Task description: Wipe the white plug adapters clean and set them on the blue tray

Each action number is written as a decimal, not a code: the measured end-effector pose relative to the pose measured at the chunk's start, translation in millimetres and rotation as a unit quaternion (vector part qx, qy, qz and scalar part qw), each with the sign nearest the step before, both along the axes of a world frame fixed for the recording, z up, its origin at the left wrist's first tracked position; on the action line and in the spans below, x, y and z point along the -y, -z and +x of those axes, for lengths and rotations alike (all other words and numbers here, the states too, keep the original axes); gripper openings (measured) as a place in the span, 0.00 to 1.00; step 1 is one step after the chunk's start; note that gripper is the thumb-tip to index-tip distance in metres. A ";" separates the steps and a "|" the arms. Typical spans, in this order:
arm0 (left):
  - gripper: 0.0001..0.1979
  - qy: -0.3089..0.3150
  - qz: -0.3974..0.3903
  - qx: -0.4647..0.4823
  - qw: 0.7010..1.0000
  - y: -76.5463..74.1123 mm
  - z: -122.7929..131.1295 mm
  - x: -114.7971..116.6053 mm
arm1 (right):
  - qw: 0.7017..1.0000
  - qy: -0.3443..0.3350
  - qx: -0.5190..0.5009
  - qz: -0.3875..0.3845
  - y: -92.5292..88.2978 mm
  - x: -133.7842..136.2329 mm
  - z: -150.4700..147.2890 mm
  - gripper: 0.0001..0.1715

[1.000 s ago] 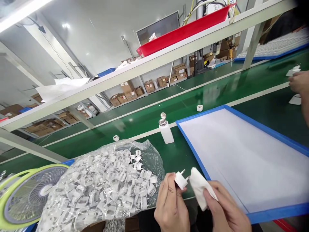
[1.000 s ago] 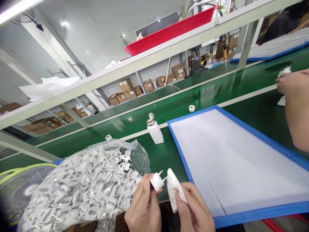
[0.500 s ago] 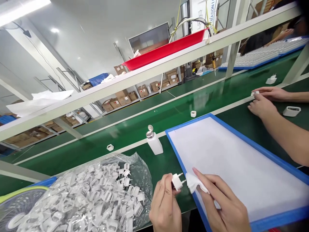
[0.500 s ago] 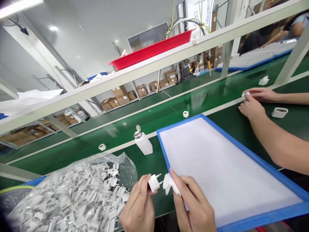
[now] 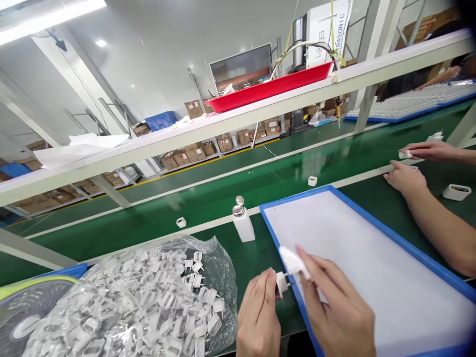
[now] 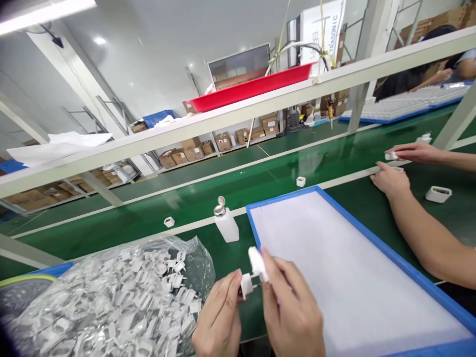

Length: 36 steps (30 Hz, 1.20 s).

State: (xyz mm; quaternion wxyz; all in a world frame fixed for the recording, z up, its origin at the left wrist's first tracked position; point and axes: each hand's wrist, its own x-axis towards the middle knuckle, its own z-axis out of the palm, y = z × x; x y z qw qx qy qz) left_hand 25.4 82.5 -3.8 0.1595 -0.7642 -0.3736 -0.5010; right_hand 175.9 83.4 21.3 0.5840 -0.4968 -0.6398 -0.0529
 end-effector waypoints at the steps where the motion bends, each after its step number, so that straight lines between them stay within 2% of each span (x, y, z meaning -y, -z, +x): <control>1: 0.25 0.002 -0.002 -0.004 1.000 0.5 -0.9 0.6 | 0.999 0.039 -0.007 0.013 -1.8 -0.7 0.9 0.28; 2: 0.26 0.000 -0.002 -0.005 1.000 1.1 -1.4 1.3 | 0.999 0.049 -0.007 0.019 -3.1 -1.5 1.8 0.28; 3: 0.26 -0.004 0.002 -0.007 1.000 1.4 -1.5 1.9 | 1.000 0.024 0.006 0.014 -3.9 -2.2 2.3 0.28; 6: 0.25 -0.021 0.015 0.000 1.000 0.3 -1.1 3.2 | 0.984 -0.154 0.086 -0.036 -0.3 -3.1 1.2 0.27; 8: 0.21 -0.029 0.012 0.003 1.000 -1.3 -1.7 3.0 | 0.969 -0.205 0.128 -0.046 6.6 -1.4 -0.5 0.26; 12: 0.17 -0.048 -0.016 0.023 0.998 -1.2 -7.7 -0.3 | 0.952 -0.238 0.182 -0.058 23.6 8.5 0.8 0.24; 15: 0.22 -0.052 -0.040 0.086 0.994 2.8 -12.8 -3.9 | 0.940 -0.274 0.179 -0.098 30.1 17.3 7.9 0.19; 16: 0.23 -0.046 -0.052 0.120 0.990 4.6 -13.5 -4.7 | 0.949 -0.256 0.151 -0.107 30.0 19.2 11.0 0.17; 18: 0.22 -0.028 -0.113 0.213 0.970 8.4 -12.6 -5.5 | 0.978 -0.157 0.084 -0.104 26.5 20.2 16.9 0.12; 20: 0.17 -0.010 -0.226 0.337 0.914 11.2 -9.2 -5.6 | 0.996 -0.021 0.037 -0.084 19.6 17.6 20.9 0.09; 22: 0.14 0.013 -0.343 0.457 0.821 11.7 -4.7 -5.6 | 0.995 0.074 0.027 -0.059 11.4 13.0 21.4 0.08; 23: 0.15 0.028 -0.385 0.504 0.773 10.8 -2.5 -5.8 | 0.995 0.090 0.030 -0.043 7.3 10.4 20.0 0.08; 24: 0.17 0.045 -0.410 0.540 0.733 8.9 -0.5 -6.0 | 0.996 0.084 0.033 -0.021 3.5 8.0 17.7 0.08; 25: 0.20 0.063 -0.426 0.566 0.704 6.1 1.2 -6.1 | 0.998 0.051 0.041 0.003 0.2 5.9 14.5 0.09; 27: 0.21 0.098 -0.437 0.588 0.673 -2.3 4.2 -5.6 | 0.993 -0.080 0.080 0.024 -4.3 2.4 7.2 0.15; 29: 0.18 0.135 -0.447 0.595 0.654 -13.1 6.4 -3.8 | 0.969 -0.213 0.122 0.004 -5.6 0.2 1.3 0.23; 31: 0.17 0.174 -0.467 0.611 0.615 -23.3 7.7 -1.3 | 0.948 -0.284 0.142 -0.024 -3.3 -0.7 -0.4 0.30; 34: 0.18 0.225 -0.497 0.652 0.527 -31.7 6.6 2.0 | 0.949 -0.291 0.112 -0.036 4.1 -0.6 5.8 0.29; 36: 0.19 0.242 -0.508 0.681 0.469 -31.9 4.2 3.3 | 0.969 -0.228 0.067 -0.061 7.8 -0.2 12.6 0.22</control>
